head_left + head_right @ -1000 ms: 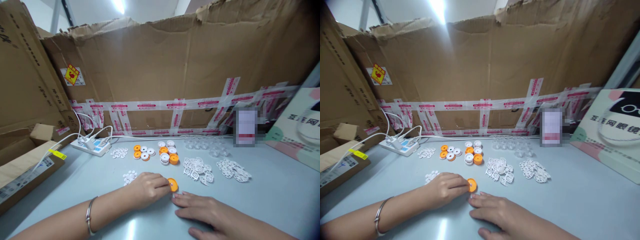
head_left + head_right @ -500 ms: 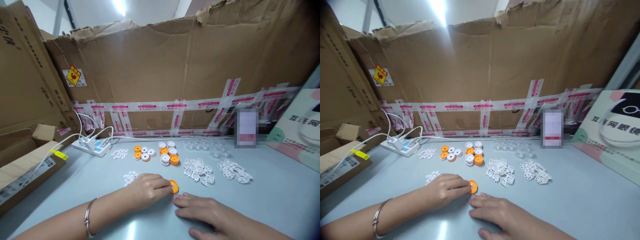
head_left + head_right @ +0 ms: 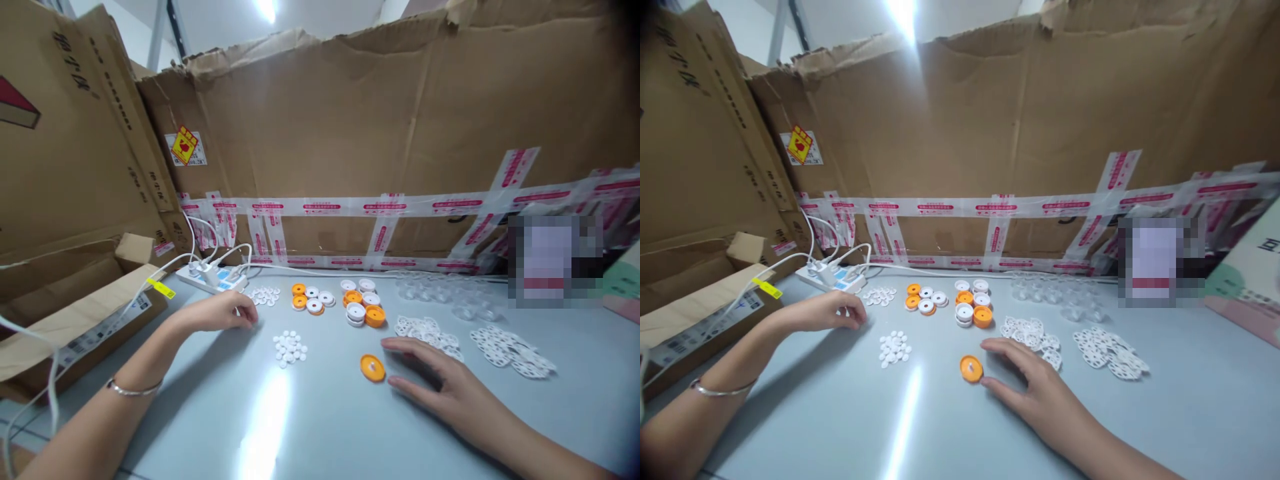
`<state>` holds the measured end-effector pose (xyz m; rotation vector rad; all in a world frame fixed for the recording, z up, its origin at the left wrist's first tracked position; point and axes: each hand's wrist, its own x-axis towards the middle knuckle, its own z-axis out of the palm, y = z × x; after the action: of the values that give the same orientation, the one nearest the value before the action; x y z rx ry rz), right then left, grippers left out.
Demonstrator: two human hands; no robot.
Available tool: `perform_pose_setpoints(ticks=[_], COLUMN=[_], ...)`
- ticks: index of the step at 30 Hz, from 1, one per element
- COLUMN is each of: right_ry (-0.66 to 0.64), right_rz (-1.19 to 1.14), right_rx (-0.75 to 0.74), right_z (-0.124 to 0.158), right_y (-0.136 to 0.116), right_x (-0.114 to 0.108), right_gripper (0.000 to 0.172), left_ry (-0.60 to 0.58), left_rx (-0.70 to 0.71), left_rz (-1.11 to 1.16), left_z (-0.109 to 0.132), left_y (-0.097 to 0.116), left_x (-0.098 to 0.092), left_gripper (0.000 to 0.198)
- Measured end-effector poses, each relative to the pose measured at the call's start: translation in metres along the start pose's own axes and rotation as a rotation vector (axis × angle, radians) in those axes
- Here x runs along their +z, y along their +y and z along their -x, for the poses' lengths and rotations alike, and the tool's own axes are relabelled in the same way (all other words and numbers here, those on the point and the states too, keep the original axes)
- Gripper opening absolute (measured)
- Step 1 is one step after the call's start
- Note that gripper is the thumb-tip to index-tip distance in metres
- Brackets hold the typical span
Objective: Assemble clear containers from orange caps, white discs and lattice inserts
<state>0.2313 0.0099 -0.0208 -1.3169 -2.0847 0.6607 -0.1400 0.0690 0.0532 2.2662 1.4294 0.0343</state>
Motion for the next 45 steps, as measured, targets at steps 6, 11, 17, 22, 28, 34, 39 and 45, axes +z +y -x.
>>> perform_pose_setpoints(ticks=[6, 11, 17, 22, 28, 34, 39, 45], right_ry=[-0.064, -0.083, -0.096, -0.099, -0.138, -0.14, -0.111, -0.081], right_rz=[-0.092, -0.145, -0.22, -0.264, -0.146, -0.159, -0.179, -0.159], right_rx=[0.114, 0.103, 0.122, 0.148, 0.028, 0.02, -0.023, -0.048], right_z=[-0.006, -0.011, -0.016, -0.013, -0.009, -0.009, -0.008, -0.008], right_y=[0.001, -0.007, -0.015, -0.008, -0.014, -0.019, -0.015, -0.012], right_x=[0.006, 0.009, 0.014, 0.012, 0.007, 0.007, 0.011, 0.011], right_gripper=[0.046, 0.041, 0.029, 0.04, 0.027, 0.024, 0.027, 0.031], left_ry=[0.066, 0.123, 0.133, 0.147, 0.158, 0.149, 0.152, 0.145], left_rx=[-0.029, 0.001, 0.015, 0.026, 0.023, 0.023, 0.019, 0.019], left_rz=[-0.007, 0.015, 0.041, 0.062, 0.073, 0.07, 0.056, 0.045], left_z=[-0.006, -0.008, -0.014, -0.013, -0.015, -0.015, -0.017, -0.015], left_y=[-0.019, -0.011, -0.008, -0.011, -0.012, -0.011, -0.013, -0.014], left_x=[0.008, 0.01, 0.016, 0.018, 0.02, 0.021, 0.024, 0.022], left_gripper=[0.013, 0.013, 0.014, 0.014, 0.015, 0.018, 0.019, 0.021])
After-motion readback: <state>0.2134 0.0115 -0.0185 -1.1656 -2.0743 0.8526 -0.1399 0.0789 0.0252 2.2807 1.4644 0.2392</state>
